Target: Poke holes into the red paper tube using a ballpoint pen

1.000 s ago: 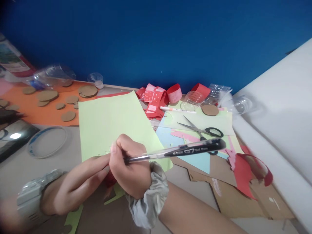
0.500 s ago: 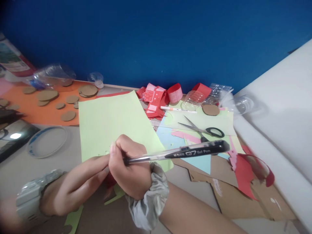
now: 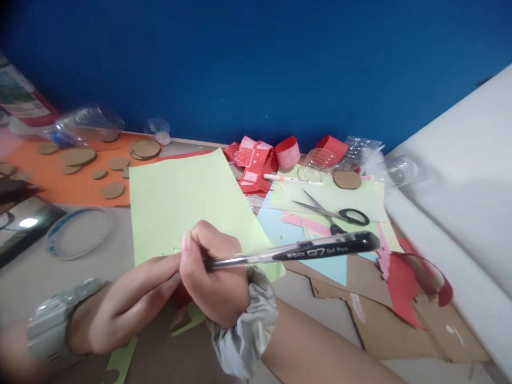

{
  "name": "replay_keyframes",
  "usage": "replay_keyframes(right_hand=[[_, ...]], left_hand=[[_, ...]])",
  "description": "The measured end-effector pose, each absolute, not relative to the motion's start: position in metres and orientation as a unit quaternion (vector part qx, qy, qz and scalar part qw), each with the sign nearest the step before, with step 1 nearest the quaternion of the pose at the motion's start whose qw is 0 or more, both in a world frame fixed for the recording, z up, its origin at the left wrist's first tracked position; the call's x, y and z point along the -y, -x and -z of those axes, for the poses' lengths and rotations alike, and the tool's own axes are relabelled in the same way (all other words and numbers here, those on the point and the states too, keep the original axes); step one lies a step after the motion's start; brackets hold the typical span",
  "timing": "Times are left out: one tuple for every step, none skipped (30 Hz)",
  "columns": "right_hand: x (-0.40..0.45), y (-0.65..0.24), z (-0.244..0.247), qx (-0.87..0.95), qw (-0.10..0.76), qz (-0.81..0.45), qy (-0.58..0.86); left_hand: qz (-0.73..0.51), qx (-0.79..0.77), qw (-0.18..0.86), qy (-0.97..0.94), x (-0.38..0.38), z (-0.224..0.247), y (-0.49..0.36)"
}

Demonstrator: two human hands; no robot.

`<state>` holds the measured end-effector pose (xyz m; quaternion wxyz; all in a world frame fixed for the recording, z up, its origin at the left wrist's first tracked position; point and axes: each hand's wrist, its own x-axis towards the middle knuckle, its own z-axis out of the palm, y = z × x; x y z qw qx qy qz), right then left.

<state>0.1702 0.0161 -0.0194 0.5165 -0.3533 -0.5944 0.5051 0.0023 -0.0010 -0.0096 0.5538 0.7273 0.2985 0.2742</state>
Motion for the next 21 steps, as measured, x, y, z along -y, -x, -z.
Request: replay_keyframes(right_hand=[[-0.0160, -0.1703, 0.0195, 0.593, 0.517, -0.506, 0.354], [-0.0159, -0.1704, 0.0196, 0.592, 0.517, -0.507, 0.354], [-0.0158, -0.1706, 0.0198, 0.591, 0.516, -0.509, 0.354], [-0.0156, -0.1708, 0.0200, 0.591, 0.515, -0.510, 0.353], [-0.0156, -0.1710, 0.0202, 0.592, 0.514, -0.511, 0.352], [-0.0155, -0.1710, 0.0205, 0.594, 0.512, -0.512, 0.350], [-0.0155, -0.1710, 0.0207, 0.594, 0.513, -0.512, 0.349], [-0.0154, -0.1709, 0.0210, 0.594, 0.515, -0.511, 0.348], [-0.0154, -0.1707, 0.0211, 0.592, 0.518, -0.510, 0.347], [-0.0154, -0.1705, 0.0212, 0.591, 0.521, -0.509, 0.347], [-0.0153, -0.1703, 0.0213, 0.589, 0.522, -0.511, 0.346], [-0.0152, -0.1701, 0.0215, 0.588, 0.522, -0.513, 0.345], [-0.0151, -0.1700, 0.0217, 0.586, 0.520, -0.517, 0.344], [-0.0150, -0.1699, 0.0220, 0.586, 0.519, -0.520, 0.343], [-0.0148, -0.1699, 0.0224, 0.584, 0.520, -0.521, 0.343], [-0.0147, -0.1699, 0.0228, 0.582, 0.522, -0.521, 0.343], [-0.0145, -0.1700, 0.0233, 0.580, 0.523, -0.521, 0.345], [-0.0143, -0.1701, 0.0237, 0.579, 0.523, -0.521, 0.346], [-0.0141, -0.1702, 0.0239, 0.578, 0.522, -0.523, 0.347], [-0.0140, -0.1703, 0.0240, 0.579, 0.519, -0.524, 0.347], [-0.0139, -0.1705, 0.0239, 0.583, 0.515, -0.524, 0.348]], left_hand=[[-0.273, -0.298, 0.554, -0.727, 0.0010, 0.0100, -0.0023], [-0.274, -0.297, 0.555, -0.727, 0.0008, 0.0103, -0.0024], [-0.277, -0.295, 0.555, -0.727, 0.0006, 0.0106, -0.0025], [-0.281, -0.290, 0.555, -0.727, 0.0004, 0.0108, -0.0026], [-0.285, -0.285, 0.556, -0.727, 0.0001, 0.0111, -0.0028], [-0.289, -0.281, 0.556, -0.727, -0.0001, 0.0113, -0.0028], [-0.290, -0.279, 0.557, -0.727, -0.0003, 0.0116, -0.0028], [-0.288, -0.278, 0.557, -0.727, -0.0004, 0.0118, -0.0028], [-0.286, -0.279, 0.557, -0.728, -0.0005, 0.0119, -0.0026], [-0.284, -0.280, 0.557, -0.729, -0.0005, 0.0120, -0.0024], [-0.283, -0.279, 0.556, -0.730, -0.0005, 0.0120, -0.0023], [-0.284, -0.278, 0.555, -0.731, -0.0006, 0.0119, -0.0021], [-0.285, -0.277, 0.553, -0.732, -0.0006, 0.0116, -0.0020], [-0.286, -0.279, 0.550, -0.734, -0.0007, 0.0114, -0.0020], [-0.285, -0.282, 0.548, -0.734, -0.0007, 0.0111, -0.0020], [-0.282, -0.286, 0.549, -0.733, -0.0007, 0.0108, -0.0022], [-0.279, -0.290, 0.550, -0.732, -0.0007, 0.0106, -0.0023], [-0.277, -0.292, 0.553, -0.730, -0.0006, 0.0103, -0.0026], [-0.278, -0.291, 0.556, -0.728, -0.0005, 0.0100, -0.0029], [-0.280, -0.289, 0.557, -0.726, -0.0003, 0.0097, -0.0033], [-0.284, -0.288, 0.556, -0.726, -0.0001, 0.0094, -0.0036]])
